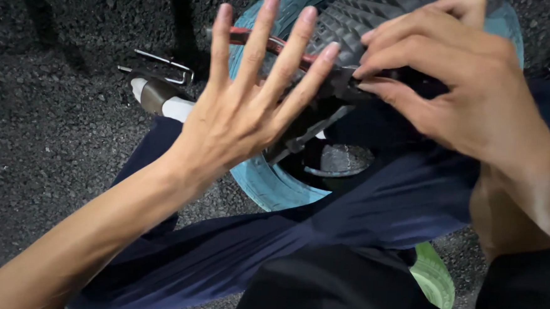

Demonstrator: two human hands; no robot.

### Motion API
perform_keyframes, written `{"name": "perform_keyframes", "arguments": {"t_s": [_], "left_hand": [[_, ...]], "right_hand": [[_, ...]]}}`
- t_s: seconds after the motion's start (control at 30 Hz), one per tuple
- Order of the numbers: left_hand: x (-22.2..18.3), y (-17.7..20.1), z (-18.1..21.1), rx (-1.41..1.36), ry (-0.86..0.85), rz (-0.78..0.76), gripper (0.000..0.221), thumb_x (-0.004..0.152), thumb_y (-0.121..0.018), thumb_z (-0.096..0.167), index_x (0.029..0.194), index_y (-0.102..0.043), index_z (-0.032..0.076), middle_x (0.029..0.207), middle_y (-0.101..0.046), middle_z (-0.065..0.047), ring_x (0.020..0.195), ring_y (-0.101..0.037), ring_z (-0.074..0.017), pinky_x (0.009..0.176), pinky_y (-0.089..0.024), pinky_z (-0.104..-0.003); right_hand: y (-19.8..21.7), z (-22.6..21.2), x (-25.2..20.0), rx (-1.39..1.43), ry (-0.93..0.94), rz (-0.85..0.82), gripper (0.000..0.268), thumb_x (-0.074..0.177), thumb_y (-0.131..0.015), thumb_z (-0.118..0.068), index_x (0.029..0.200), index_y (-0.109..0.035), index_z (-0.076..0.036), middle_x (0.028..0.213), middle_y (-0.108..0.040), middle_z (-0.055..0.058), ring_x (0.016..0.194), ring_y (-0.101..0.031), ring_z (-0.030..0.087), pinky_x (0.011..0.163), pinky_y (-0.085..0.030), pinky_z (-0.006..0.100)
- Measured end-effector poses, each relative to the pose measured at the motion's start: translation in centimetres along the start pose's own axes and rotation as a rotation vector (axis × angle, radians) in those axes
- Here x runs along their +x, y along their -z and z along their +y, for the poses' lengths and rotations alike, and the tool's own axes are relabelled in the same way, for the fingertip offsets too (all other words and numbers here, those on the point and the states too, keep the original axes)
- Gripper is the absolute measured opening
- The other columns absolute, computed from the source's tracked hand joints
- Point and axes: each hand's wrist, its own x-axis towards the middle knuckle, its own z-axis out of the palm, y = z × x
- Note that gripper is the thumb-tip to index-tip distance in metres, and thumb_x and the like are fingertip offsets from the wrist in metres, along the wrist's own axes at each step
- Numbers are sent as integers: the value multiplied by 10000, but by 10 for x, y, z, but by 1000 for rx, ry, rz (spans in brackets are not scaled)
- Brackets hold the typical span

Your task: The person sits on the ground at night with an LED floodlight on their lap and uses pliers to loosen and remove screws and brackets from the back of the light's housing. They reposition the light repeatedly to reach different fasteners and handle its wiring and mounting parts.

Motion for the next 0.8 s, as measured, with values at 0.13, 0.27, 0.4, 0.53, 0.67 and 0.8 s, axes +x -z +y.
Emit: {"name": "perform_keyframes", "arguments": {"t_s": [0.13,0.27,0.4,0.53,0.67,0.8], "left_hand": [[-2,1,-5,-2,10,7,528,1189,-550,174,1690,-402,102,1670,-342,-256,1506,-335,-544,1153,-241,-786],[-8,-1,-4,46,7,8,522,1171,-543,145,1669,-409,68,1659,-355,-241,1521,-333,-536,1169,-247,-776],[-10,-4,-2,89,2,-5,516,1162,-561,147,1648,-414,54,1647,-368,-227,1529,-338,-536,1179,-249,-771],[-10,-5,-1,76,20,-5,516,1150,-558,147,1637,-412,59,1676,-374,-233,1518,-345,-543,1172,-250,-778],[-7,-5,2,44,40,11,551,1104,-565,163,1628,-401,118,1609,-398,-290,1488,-354,-566,1158,-271,-780],[-3,-9,9,51,32,2,651,1048,-579,175,1673,-400,177,1401,-485,-286,1377,-429,-585,1134,-309,-762]], "right_hand": [[-2,1,5,4,22,-33,204,819,-866,-79,983,-753,-36,1080,-741,108,1038,-685,236,968,-424,397],[-6,3,-1,-12,17,23,146,927,-854,-87,1017,-747,-44,1130,-741,90,1085,-680,204,1002,-413,363],[-10,3,-3,-3,-2,72,134,969,-863,-95,1009,-743,-49,1115,-748,69,1084,-692,175,990,-397,339],[-12,-2,-1,0,-6,97,133,966,-853,-88,1022,-738,-52,1092,-747,60,1066,-697,161,972,-389,320],[-12,-8,9,-9,-68,103,142,951,-856,-105,1010,-744,-42,1047,-746,66,960,-678,173,914,-378,324],[2,-8,19,129,-289,59,140,897,-795,-157,986,-738,-65,987,-728,46,902,-673,178,854,-451,329]]}}
